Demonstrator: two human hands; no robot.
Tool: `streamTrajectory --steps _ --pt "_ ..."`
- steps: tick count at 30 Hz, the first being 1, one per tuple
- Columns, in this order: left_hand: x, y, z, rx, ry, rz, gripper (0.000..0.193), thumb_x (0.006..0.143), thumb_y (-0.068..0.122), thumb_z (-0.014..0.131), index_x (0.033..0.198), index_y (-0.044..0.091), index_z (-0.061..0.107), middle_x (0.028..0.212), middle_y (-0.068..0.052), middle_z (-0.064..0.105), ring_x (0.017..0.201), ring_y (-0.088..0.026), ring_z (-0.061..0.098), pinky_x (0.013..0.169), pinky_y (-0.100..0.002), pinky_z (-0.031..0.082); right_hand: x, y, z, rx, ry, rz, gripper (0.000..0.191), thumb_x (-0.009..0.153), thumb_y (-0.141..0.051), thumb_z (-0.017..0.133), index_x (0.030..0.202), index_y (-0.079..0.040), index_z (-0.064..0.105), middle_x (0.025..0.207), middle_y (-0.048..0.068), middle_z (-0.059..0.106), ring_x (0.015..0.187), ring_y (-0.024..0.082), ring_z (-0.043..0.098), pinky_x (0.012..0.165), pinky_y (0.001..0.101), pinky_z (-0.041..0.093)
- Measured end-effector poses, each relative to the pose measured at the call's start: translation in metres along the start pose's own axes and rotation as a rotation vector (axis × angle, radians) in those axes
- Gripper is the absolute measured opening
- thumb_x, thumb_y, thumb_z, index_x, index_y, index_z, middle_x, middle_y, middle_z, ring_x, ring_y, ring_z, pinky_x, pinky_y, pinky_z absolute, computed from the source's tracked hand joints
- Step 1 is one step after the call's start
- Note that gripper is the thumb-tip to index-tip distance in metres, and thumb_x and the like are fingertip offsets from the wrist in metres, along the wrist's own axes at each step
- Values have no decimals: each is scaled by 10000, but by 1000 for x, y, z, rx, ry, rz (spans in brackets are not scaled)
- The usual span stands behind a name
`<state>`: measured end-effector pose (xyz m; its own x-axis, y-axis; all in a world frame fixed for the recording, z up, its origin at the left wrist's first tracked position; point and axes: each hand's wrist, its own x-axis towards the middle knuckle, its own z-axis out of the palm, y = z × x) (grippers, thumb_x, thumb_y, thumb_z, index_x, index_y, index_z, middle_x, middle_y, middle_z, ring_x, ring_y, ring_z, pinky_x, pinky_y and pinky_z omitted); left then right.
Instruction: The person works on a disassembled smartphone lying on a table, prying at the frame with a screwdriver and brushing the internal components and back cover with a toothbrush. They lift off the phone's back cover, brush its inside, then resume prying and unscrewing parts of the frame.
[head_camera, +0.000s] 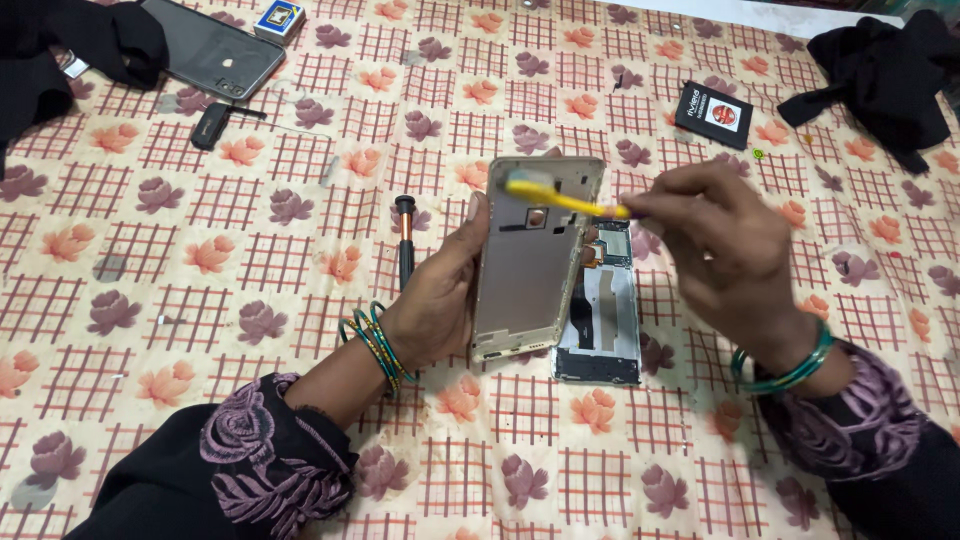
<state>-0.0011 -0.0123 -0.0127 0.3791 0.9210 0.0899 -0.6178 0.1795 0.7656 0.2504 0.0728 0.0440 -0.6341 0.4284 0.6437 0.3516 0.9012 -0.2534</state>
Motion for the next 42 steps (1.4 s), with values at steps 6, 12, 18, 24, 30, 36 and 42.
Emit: streamTrajectory --steps 6,12,18,24,30,36,42 --pt "3 5 -4 -94 -16 44 694 1099 517 265 1585 29 346 1459 -193 579 1305 -251 607 1078 -405 542 -5 10 -34 -45 -51 147 213 975 87 694 1160 -8 745 1110 132 669 980 192 714 798 253 627" --pt "-1 11 -5 -89 150 39 688 1087 526 271 1539 22 396 1346 -174 620 1193 -237 654 1013 -415 575 -10 3 -27 164 -224 235 234 903 76 693 1100 -39 749 1098 86 714 970 165 750 783 239 664" --pt "-1 13 7 -153 146 153 644 1077 494 276 1624 154 310 1493 -113 552 1297 -207 599 1104 -410 527 -18 9 -27 191 -294 329 253 876 70 668 1086 -35 762 1078 91 711 859 155 732 672 248 598" --pt "-2 28 3 -1 130 244 742 1026 566 204 1618 119 226 1548 -245 459 1359 -363 566 1100 -506 554 -19 8 -14 360 -627 179 193 873 12 699 1012 -79 797 961 28 772 849 130 714 601 212 615" --pt "-3 17 2 45 128 58 753 1013 564 205 1558 51 279 1456 -269 527 1262 -392 624 932 -535 564 -19 0 -17 308 -213 239 190 931 53 648 1065 -37 748 1080 75 724 889 144 728 600 197 612" --pt "-3 14 4 -122 103 26 674 1054 522 171 1618 156 226 1541 -181 443 1328 -307 546 1037 -512 563 -15 5 10 272 -205 68 196 932 34 650 1077 -55 747 1070 81 694 963 151 711 723 206 645" --pt "0 14 7 2 11 101 702 1080 516 150 1643 101 207 1540 -262 465 1374 -344 555 1043 -496 522 -9 -1 -15 460 -585 -117 234 922 13 677 1074 -124 789 987 8 722 873 125 725 837 268 630"
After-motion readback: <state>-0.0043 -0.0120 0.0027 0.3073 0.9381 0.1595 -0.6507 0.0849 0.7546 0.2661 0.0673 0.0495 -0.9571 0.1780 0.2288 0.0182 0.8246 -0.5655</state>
